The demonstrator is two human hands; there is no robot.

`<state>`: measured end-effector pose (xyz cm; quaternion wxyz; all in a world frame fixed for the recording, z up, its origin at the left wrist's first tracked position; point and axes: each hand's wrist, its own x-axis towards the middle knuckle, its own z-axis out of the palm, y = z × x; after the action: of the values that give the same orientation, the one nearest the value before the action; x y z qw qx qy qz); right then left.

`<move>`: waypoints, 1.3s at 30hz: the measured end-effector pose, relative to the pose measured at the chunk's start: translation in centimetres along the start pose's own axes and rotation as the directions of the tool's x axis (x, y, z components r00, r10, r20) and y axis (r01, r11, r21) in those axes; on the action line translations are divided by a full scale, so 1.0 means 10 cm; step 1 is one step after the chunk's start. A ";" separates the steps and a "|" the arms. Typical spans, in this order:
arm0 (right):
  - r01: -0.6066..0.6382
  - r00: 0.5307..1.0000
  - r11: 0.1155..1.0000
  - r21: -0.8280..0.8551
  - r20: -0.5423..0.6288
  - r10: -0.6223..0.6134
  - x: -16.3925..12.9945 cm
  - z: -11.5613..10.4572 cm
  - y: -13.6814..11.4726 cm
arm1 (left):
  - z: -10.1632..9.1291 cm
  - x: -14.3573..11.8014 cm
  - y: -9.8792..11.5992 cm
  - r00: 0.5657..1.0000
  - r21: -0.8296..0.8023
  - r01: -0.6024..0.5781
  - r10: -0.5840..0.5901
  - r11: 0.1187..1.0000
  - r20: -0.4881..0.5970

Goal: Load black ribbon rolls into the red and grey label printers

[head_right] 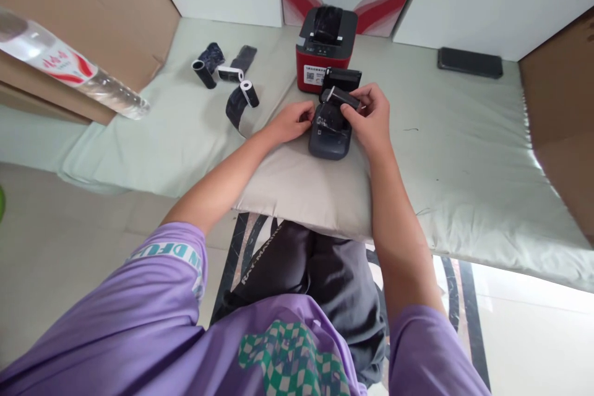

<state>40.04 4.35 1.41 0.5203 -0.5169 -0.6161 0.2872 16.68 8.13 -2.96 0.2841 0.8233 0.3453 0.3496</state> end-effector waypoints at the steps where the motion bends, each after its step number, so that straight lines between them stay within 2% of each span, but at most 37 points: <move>1: 0.001 1.000 1.000 -0.002 0.008 -0.001 0.00 0.00 0.02 | -0.01 -0.01 0.02 1.000 0.002 -0.014 0.014 1.000 -0.009; 5: 0.013 0.998 1.000 -0.014 0.061 -0.012 0.01 0.00 0.06 | -0.11 -0.07 0.22 0.990 0.021 -0.126 0.127 0.992 -0.057; 8: 0.016 0.995 0.999 -0.043 0.102 -0.011 0.00 -0.01 0.06 | -0.18 -0.10 0.40 0.977 0.050 -0.211 0.211 0.976 -0.009; 12: 0.017 0.993 0.998 -0.058 0.114 -0.010 -0.01 -0.03 0.04 | -0.16 -0.12 0.52 0.972 0.107 -0.235 0.231 0.966 0.041; 18: -0.033 0.992 0.999 -0.021 0.123 0.035 0.01 -0.04 0.04 | -0.12 -0.16 0.54 0.944 0.190 -0.320 0.329 0.928 -0.017; 24: -0.065 0.995 0.997 0.033 0.083 0.062 0.05 -0.06 0.11 | -0.10 -0.17 0.52 0.943 0.227 -0.281 0.312 0.933 -0.116; 32: -0.038 0.989 0.998 0.047 0.143 0.031 0.02 -0.06 0.11 | -0.05 -0.19 0.55 0.930 0.286 -0.342 0.365 0.895 -0.031; 39: -0.047 0.988 0.998 0.047 0.147 0.040 0.03 -0.04 0.15 | -0.10 -0.19 0.54 0.923 0.251 -0.381 0.380 0.890 0.055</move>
<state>40.95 4.98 0.34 0.4804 -0.4946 -0.6336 0.3510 16.95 3.65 0.72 0.1018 0.9054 0.2191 0.3490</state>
